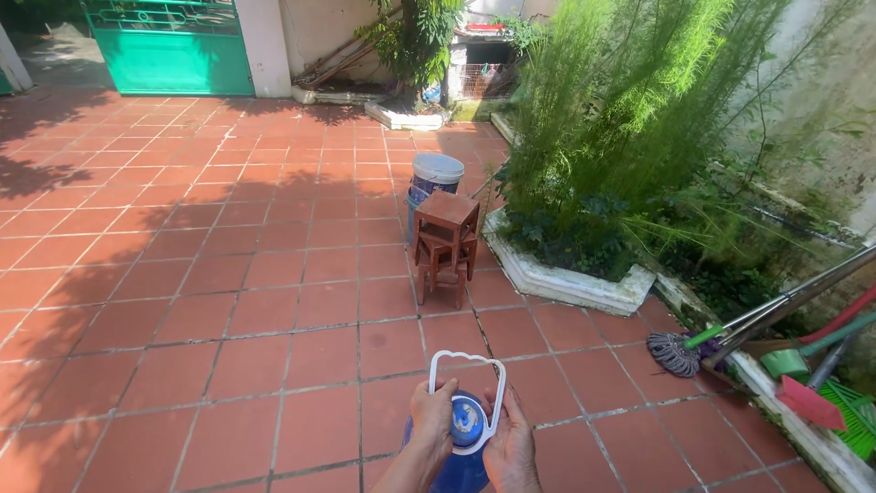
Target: The recorder picks up a large blue water bottle from a basket, carries it across a courtyard, and places it into a bucket.
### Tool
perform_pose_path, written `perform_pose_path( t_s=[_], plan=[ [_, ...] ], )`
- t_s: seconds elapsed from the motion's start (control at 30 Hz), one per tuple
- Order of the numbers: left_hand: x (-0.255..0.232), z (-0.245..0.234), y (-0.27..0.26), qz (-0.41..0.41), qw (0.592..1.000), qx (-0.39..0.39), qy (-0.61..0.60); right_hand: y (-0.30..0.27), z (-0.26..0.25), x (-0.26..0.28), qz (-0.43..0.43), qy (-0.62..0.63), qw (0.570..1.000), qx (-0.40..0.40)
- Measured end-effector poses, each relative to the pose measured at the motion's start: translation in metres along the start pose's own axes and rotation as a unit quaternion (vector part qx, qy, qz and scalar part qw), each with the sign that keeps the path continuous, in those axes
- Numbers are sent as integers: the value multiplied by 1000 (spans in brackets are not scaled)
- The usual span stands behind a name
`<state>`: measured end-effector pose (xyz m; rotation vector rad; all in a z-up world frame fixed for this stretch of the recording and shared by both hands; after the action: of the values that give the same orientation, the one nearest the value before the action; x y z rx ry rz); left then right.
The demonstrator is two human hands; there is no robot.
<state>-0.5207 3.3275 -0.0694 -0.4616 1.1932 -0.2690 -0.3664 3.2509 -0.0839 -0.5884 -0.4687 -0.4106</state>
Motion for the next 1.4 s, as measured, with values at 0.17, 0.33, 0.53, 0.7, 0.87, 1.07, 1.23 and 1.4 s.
perform_pose_path(
  t_s=[0.17,0.33,0.53,0.7,0.87,1.07,1.23,1.4],
  plan=[
    [-42,41,59,2,1000,1,-29,66,61,15,-10,-14,1000,25],
    [-94,82,128,9,999,24,-41,144,118,11,-22,14,999,48],
    [-202,125,222,21,997,49,-48,232,230,1,-45,16,997,65],
    [-256,144,316,62,997,48,-22,293,322,-21,-47,27,995,79],
    [-315,154,385,102,994,23,-22,354,389,-49,-20,58,992,108],
    [-373,186,494,159,986,-3,-52,445,485,-60,-4,61,981,183],
    [-434,246,569,196,979,-14,-62,528,551,-44,32,70,978,192],
    [-477,293,624,214,973,-11,-87,594,609,-24,22,53,972,227]
  ],
)
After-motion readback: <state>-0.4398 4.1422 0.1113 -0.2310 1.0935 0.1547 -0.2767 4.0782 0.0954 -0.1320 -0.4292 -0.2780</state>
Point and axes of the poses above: each hand's wrist, its own y-axis towards the middle knuckle, its own z-axis out of the palm, x = y × z, the point moved 10 cm from there along y, towards the middle knuckle, and after that the axes turned 5 degrees about -x, right-handed, at the moved point
